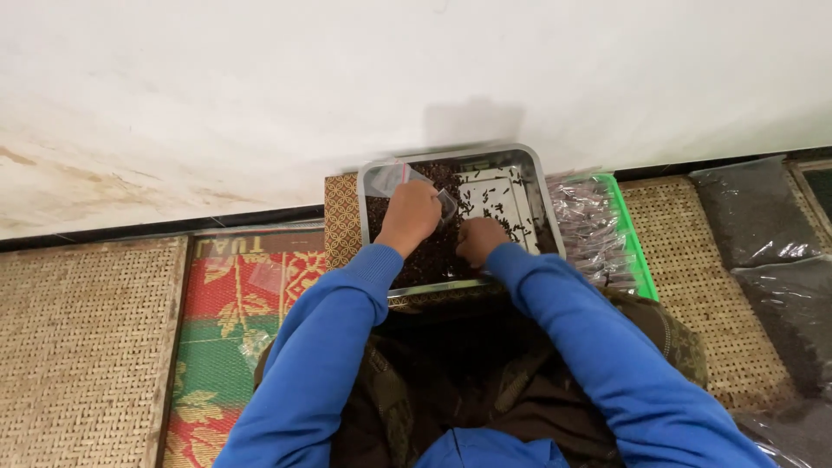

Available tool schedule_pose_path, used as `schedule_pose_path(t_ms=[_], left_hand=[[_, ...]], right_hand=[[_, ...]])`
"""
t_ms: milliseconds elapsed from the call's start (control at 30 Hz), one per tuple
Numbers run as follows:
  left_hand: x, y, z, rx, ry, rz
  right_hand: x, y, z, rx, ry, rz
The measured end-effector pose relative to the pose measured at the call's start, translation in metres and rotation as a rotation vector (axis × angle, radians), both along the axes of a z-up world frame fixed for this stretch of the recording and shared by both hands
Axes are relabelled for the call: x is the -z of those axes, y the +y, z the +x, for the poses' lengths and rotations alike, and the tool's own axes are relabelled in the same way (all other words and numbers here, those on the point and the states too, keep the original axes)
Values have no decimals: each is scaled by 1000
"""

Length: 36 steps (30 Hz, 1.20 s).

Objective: The person fills small plastic bags with cloves from a metal tray by hand and places the filled bags into plastic baskets.

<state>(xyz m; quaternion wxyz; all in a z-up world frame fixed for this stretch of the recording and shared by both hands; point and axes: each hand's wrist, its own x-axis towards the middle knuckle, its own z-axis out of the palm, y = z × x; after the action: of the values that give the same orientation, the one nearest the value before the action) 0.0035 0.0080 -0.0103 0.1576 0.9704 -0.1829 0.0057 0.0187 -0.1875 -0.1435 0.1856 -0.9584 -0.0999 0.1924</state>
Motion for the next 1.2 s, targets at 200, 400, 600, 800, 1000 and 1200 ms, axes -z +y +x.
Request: schedule_pose_path(t_ms=[200, 400, 600, 800, 1000, 1200], left_hand=[[19, 0, 18, -55, 29, -144], [29, -11, 27, -72, 34, -253], [31, -12, 25, -41, 31, -320], [7, -11, 12, -48, 85, -367], [25, -11, 22, -49, 78, -406], [-3, -6, 9, 19, 91, -309]], right_hand=[[-156, 7, -24, 223, 89, 305], [-182, -10, -13, 420, 246, 897], [-205, 21, -29, 393, 206, 716], [-218, 27, -38, 233, 127, 522], [-209, 9, -29, 166, 0, 455], [-192, 8, -25, 76, -32, 373]])
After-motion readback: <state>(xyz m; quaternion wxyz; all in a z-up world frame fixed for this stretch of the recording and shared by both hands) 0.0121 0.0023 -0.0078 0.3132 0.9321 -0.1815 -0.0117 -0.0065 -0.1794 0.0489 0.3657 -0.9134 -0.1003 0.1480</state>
